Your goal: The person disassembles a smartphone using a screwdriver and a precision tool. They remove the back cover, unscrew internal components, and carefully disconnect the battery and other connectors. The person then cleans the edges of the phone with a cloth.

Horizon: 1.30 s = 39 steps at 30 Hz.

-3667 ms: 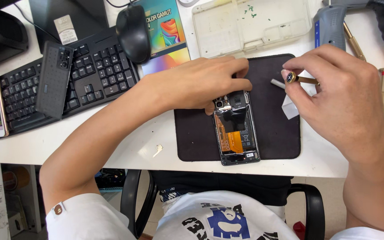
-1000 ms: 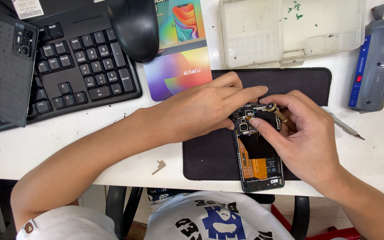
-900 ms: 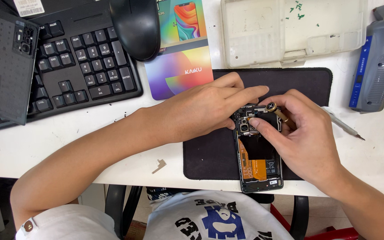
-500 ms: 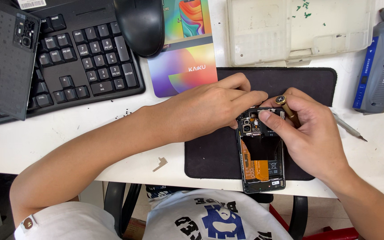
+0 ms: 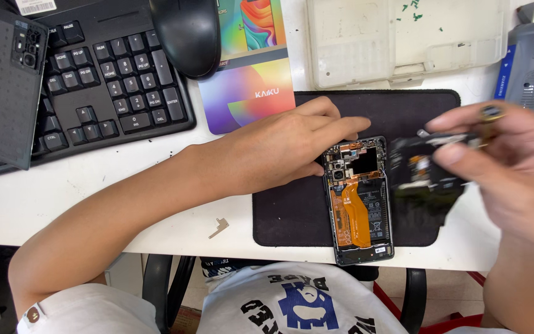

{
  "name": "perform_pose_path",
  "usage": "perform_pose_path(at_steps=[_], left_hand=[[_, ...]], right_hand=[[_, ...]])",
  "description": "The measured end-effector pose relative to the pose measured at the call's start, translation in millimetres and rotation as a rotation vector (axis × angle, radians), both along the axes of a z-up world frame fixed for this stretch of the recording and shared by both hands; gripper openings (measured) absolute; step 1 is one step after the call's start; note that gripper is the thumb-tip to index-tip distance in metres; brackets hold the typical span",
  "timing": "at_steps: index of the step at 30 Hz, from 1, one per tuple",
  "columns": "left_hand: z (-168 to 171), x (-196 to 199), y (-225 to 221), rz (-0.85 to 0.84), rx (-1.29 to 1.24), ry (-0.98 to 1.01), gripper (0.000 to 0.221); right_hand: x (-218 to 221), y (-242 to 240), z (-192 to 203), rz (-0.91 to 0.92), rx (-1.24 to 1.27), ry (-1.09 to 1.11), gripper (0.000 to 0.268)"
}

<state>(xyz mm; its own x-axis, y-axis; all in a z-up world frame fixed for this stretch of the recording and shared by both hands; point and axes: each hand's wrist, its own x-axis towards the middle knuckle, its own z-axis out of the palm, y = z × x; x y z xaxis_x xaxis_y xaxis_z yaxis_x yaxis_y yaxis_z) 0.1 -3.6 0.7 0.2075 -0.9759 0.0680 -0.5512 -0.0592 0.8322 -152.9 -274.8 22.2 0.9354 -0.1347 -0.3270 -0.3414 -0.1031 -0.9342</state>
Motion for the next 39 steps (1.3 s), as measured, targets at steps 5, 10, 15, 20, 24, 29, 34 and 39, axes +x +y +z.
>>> perform_pose_path(at_steps=[5, 10, 15, 20, 24, 29, 34, 39], left_hand=[[15, -14, 3, 0.068, -0.048, -0.121, 0.083], [32, -41, 15, 0.181, -0.087, -0.374, 0.052], [34, -44, 26, 0.0, -0.122, -0.608, 0.018], [20, -64, 22, -0.153, -0.246, -0.648, 0.015], [16, -104, 19, -0.058, -0.32, -0.685, 0.03], [6, -121, 17, 0.024, -0.26, -0.84, 0.028], [5, -115, 16, 0.039, -0.218, -0.765, 0.028], [10, -99, 17, 0.036, -0.135, -0.703, 0.031]], right_hand=[[-3, -20, -2, -0.137, -0.143, -0.182, 0.021], [32, -7, 6, -0.219, -0.066, -0.164, 0.013], [72, 9, 8, -0.109, 0.02, -0.257, 0.007], [103, 28, -7, -0.056, -0.353, -0.161, 0.022], [101, 36, -15, 0.017, -0.783, -0.427, 0.02], [77, 39, 2, -0.013, -0.875, -0.514, 0.025], [23, 45, 36, -0.04, -0.453, -0.471, 0.005], [-10, 42, 40, 0.002, -0.492, -0.391, 0.003]])
